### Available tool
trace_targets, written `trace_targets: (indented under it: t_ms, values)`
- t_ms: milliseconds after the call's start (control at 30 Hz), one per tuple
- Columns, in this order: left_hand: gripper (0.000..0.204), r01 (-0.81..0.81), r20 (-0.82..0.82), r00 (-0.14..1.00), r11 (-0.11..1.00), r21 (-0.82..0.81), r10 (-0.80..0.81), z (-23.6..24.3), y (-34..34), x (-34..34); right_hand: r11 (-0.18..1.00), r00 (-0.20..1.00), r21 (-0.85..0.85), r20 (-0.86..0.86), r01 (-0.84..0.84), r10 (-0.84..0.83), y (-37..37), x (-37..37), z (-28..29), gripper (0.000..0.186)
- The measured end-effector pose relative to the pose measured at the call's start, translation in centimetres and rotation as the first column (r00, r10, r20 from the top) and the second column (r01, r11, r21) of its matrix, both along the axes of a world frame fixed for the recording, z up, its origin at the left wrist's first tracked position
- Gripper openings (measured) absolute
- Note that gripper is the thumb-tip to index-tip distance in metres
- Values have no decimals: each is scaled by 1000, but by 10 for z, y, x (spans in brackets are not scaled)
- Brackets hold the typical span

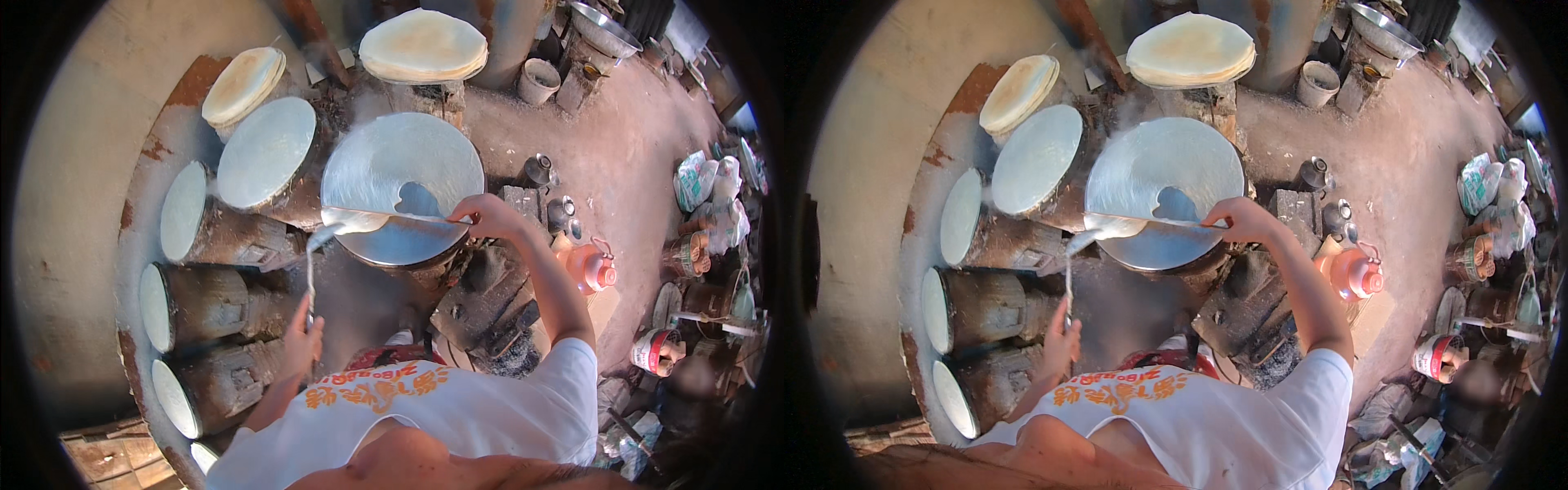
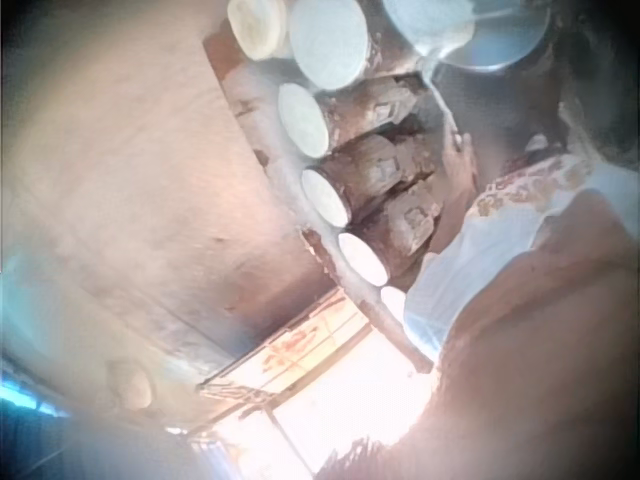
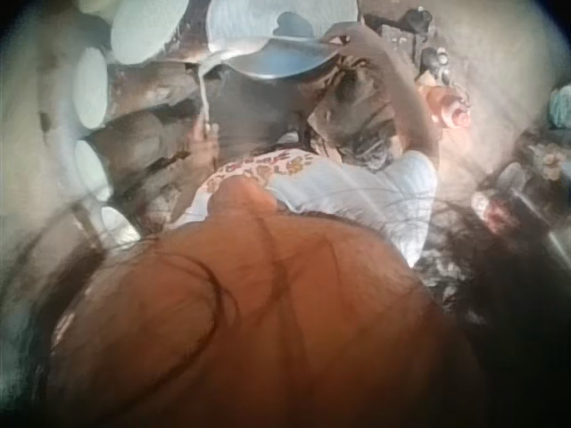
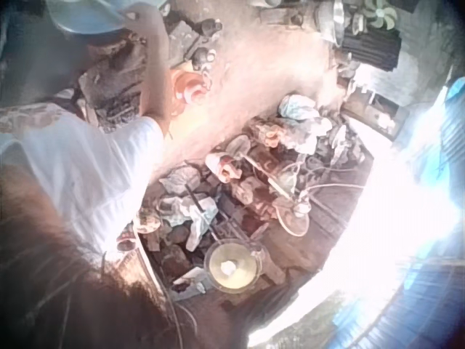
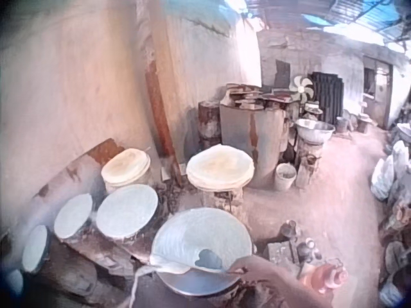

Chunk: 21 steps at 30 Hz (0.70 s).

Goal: The person ladles batter onto multiple hot griddles, spreads it into thin circles, and flips the crepes as they cook. Finished crepes are stacked on a nearby surface.

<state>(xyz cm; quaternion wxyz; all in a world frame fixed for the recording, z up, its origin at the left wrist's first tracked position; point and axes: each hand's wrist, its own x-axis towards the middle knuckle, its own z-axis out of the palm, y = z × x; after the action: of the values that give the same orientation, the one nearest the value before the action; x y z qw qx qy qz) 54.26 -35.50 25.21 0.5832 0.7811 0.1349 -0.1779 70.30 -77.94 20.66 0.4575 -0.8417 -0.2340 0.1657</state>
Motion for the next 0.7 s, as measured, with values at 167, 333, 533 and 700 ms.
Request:
trace_targets:
  t_ms: [167, 333, 533, 700]
  values:
    - [56, -140, 10, 990, 988, -65, 140, -26, -28, 27, 986, 945, 71, 283, 150, -164, 25, 11, -24, 36]
    - [57, 37, -35, 998, 983, -177, -44, -15, -17, 7, 964, 960, -17, 95, 265, -262, -3, -62, 4, 38]
    - [58, 48, -27, 998, 961, -274, -58, -1, -10, 16, 953, 827, -38, 508, 302, -242, 43, -108, -24, 37]
    - [58, 184, 235, 967, 910, -372, -100, 78, 26, 56, 403, 504, 302, -528, 864, -684, 169, -193, -14, 38]
